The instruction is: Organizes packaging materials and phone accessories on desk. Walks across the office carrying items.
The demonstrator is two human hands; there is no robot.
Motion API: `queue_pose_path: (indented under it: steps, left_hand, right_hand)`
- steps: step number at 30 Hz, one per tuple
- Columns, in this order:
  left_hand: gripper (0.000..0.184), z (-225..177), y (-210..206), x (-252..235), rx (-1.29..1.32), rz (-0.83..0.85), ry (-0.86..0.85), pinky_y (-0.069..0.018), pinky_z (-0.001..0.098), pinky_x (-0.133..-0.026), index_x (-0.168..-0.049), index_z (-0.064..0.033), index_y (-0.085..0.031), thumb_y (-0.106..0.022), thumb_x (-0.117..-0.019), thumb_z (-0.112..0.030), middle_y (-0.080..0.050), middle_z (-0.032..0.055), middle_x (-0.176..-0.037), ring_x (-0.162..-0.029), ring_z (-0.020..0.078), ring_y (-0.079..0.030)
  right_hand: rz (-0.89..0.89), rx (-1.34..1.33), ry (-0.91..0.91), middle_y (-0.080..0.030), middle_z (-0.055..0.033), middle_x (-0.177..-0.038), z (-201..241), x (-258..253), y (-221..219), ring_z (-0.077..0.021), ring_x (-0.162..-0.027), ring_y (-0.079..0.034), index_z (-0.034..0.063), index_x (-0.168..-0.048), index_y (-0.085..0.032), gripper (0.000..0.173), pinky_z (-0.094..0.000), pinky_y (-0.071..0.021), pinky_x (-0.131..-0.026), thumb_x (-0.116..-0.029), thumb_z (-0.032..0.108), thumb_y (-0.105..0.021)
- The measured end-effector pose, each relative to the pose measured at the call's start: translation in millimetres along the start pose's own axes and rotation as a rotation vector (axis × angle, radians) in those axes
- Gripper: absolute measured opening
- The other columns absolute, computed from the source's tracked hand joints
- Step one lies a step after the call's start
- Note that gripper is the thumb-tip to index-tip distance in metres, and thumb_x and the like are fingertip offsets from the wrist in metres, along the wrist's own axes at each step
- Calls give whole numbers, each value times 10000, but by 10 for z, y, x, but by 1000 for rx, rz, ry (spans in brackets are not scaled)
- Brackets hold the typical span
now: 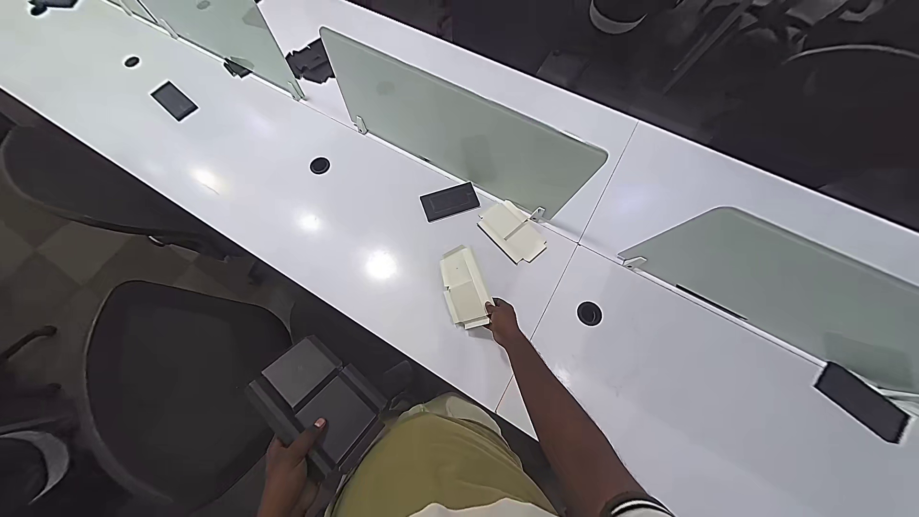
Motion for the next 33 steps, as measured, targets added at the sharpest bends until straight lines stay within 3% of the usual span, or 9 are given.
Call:
queue_pose_path:
  steps: [5, 8, 13, 18, 21, 23, 26, 29, 33]
  left_hand:
    - [382, -22, -381, -105, 139, 46, 20, -639, 374, -698, -1308, -52, -470, -627, -961, -22, -693, 102, -1000, -832, 186, -726]
    - [381, -40, -668, -141, 158, 104, 21, -644, 419, -726, -1345, -37, -467, -622, -1004, -106, -700, 138, -1035, -864, 228, -735]
    - [349, -145, -1205, -63, 140, 300, -8, -641, 432, -762, -1354, -13, -464, -524, -1071, -208, -701, 150, -1025, -880, 238, -733]
    - [383, -261, -1582, -32, 205, 529, -50, -631, 419, -815, -1325, -4, -483, -374, -1114, -304, -708, 152, -1024, -918, 235, -730]
    - [439, -353, -1709, 20, 283, 622, -80, -610, 377, -826, -1252, -24, -514, -241, -1123, -343, -700, 111, -985, -917, 189, -709]
    - [690, -407, -1761, 37, 312, 671, -82, -598, 371, -866, -1285, -43, -536, -155, -1067, -575, -703, 100, -1037, -979, 173, -698]
    - [806, -457, -1779, 79, 409, 767, -55, -590, 363, -900, -1341, -102, -518, -284, -948, -766, -711, 62, -1098, -1032, 145, -695]
    - [531, -414, -1737, 23, 429, 725, -5, -619, 376, -820, -1300, -44, -488, -590, -985, -460, -711, 103, -1017, -918, 178, -721]
    - [293, -408, -1652, -98, 344, 598, 0, -626, 375, -700, -1190, 15, -492, -600, -920, -23, -686, 141, -869, -737, 206, -711]
  right_hand:
    - [81, -353, 62, -679, -210, -1157, 477, 636, -20, -285, -997, -711, -8, -1376, -513, 331, -461, -610, -835, -1102, 166, -448]
    - [80, -394, 207, -708, -182, -1027, 796, 1183, -89, -242, -908, -724, -48, -1247, -578, 257, -417, -621, -810, -1093, 117, -456]
    - [14, 174, 850, -746, -123, -1130, 1163, 2384, -481, -100, -996, -721, -62, -1233, -684, 291, -276, -591, -890, -1023, 46, -516]
    - [114, 667, 1487, -669, -158, -1339, 911, 3178, -1159, -273, -1324, -591, 29, -1308, -629, 339, -433, -435, -1152, -1012, 48, -464]
    - [161, 956, 1567, -689, -99, -1337, 783, 3285, -1405, -244, -1329, -594, 29, -1314, -643, 354, -413, -404, -1172, -993, 64, -497]
    - [167, 1071, 1523, -676, -103, -1357, 779, 3314, -1463, -253, -1326, -598, 12, -1350, -626, 392, -407, -444, -1141, -973, 63, -531]
    - [132, 1181, 1510, -679, -94, -1354, 770, 3343, -1508, -252, -1310, -610, 27, -1354, -626, 415, -391, -483, -1100, -944, 48, -560]
    - [204, 1240, 1468, -673, -80, -1366, 718, 3334, -1512, -243, -1323, -599, 40, -1367, -622, 418, -395, -474, -1107, -956, 78, -553]
    - [422, 1287, 1310, -605, -98, -1457, 626, 3246, -1542, -257, -1411, -513, 36, -1442, -559, 469, -427, -401, -1167, -1026, 246, -506]
Point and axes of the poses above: each hand's wrist, its own x-axis away from the middle knuckle, its own y-axis out of the back of the hand, z = x × y, the point moved 7 cm from there along -x, towards the middle knuckle
